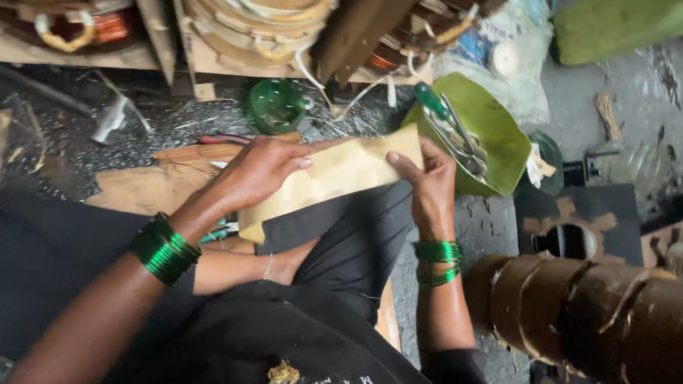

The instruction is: The person sits on the floor of a workshop and wraps tan insulating paper around copper-wound transformer coils, folding and tucking the paper strips by hand to fit around each coil and pressing the paper into place.

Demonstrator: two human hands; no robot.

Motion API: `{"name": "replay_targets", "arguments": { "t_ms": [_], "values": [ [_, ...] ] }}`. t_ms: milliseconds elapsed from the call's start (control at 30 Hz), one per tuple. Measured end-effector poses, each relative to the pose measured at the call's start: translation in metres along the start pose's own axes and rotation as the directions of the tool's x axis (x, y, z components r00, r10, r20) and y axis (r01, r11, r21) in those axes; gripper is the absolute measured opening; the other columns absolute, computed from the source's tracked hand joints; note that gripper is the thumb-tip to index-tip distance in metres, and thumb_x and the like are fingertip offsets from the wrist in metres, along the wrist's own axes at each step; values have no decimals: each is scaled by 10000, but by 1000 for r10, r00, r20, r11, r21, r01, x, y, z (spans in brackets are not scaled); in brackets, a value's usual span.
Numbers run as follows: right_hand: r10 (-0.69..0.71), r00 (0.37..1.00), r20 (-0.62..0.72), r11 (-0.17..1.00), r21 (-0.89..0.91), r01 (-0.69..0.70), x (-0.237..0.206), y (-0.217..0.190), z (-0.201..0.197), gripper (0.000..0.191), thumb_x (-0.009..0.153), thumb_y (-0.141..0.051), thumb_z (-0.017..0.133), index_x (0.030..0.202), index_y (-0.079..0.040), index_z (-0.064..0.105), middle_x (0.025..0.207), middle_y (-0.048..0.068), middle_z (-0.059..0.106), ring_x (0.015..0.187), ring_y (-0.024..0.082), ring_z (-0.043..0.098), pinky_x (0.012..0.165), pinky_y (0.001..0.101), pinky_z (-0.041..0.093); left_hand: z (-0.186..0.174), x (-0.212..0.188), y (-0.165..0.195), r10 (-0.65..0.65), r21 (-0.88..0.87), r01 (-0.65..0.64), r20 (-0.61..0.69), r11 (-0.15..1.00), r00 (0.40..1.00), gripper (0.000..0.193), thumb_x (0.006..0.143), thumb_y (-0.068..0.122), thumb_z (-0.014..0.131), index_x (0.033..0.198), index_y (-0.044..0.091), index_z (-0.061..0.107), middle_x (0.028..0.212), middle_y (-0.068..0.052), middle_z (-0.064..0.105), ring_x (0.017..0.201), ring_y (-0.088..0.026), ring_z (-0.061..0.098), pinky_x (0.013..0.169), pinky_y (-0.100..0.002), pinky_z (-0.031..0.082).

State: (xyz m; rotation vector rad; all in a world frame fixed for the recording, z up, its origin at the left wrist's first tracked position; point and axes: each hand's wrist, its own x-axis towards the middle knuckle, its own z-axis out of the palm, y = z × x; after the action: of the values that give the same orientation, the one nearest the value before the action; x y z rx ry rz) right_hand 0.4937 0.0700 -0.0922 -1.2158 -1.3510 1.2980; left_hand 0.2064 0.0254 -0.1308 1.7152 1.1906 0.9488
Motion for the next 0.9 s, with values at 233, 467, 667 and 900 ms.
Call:
{"name": "replay_targets", "arguments": {
  "t_ms": [233, 467, 667, 900],
  "values": [
    [67, 996, 50, 936, -350, -45, -14, 40, -65, 146, 954, -94, 722, 1045, 3, 782, 888, -3, 755, 803, 33, 635, 735, 217, 525, 25, 21, -3, -56, 315, -1, 174, 949, 983, 309, 993, 289, 567, 881, 26, 681, 766, -242, 653, 802, -448, 644, 711, -537, 458],
    [-14, 988, -154, 967, -255, -26, -29, 110, -86, 120, 969, -62, 726, 1020, 32, 781, 883, 1, 714, 787, 50, 584, 709, 219, 475, 78, 31, -56, -181, 8, 181, 94, 984, 979, 355, 1017, 310, 567, 868, -2, 647, 680, -212, 613, 662, -400, 606, 642, -480, 471],
    [127, 939, -320, 991, 14, -129, -42, 132, -128, 115, 975, -89, 700, 1032, -2, 750, 886, -18, 714, 779, 49, 630, 703, 220, 527, 70, 19, -83, -165, 49, 170, -99, 984, 981, 361, 1047, 326, 620, 1084, -28, 682, 928, -225, 652, 895, -418, 609, 748, -462, 471],
    [169, 951, -258, 985, 9, -173, -52, 125, -120, 141, 991, -98, 694, 1042, 24, 741, 855, 8, 705, 723, 66, 638, 633, 239, 534, 96, 26, -48, 271, 579, -209, -21, 788, 962, 258, 903, 404, 726, 1004, 168, 707, 1169, -134, 728, 1041, -310, 700, 948, -602, 421]
  ]
}}
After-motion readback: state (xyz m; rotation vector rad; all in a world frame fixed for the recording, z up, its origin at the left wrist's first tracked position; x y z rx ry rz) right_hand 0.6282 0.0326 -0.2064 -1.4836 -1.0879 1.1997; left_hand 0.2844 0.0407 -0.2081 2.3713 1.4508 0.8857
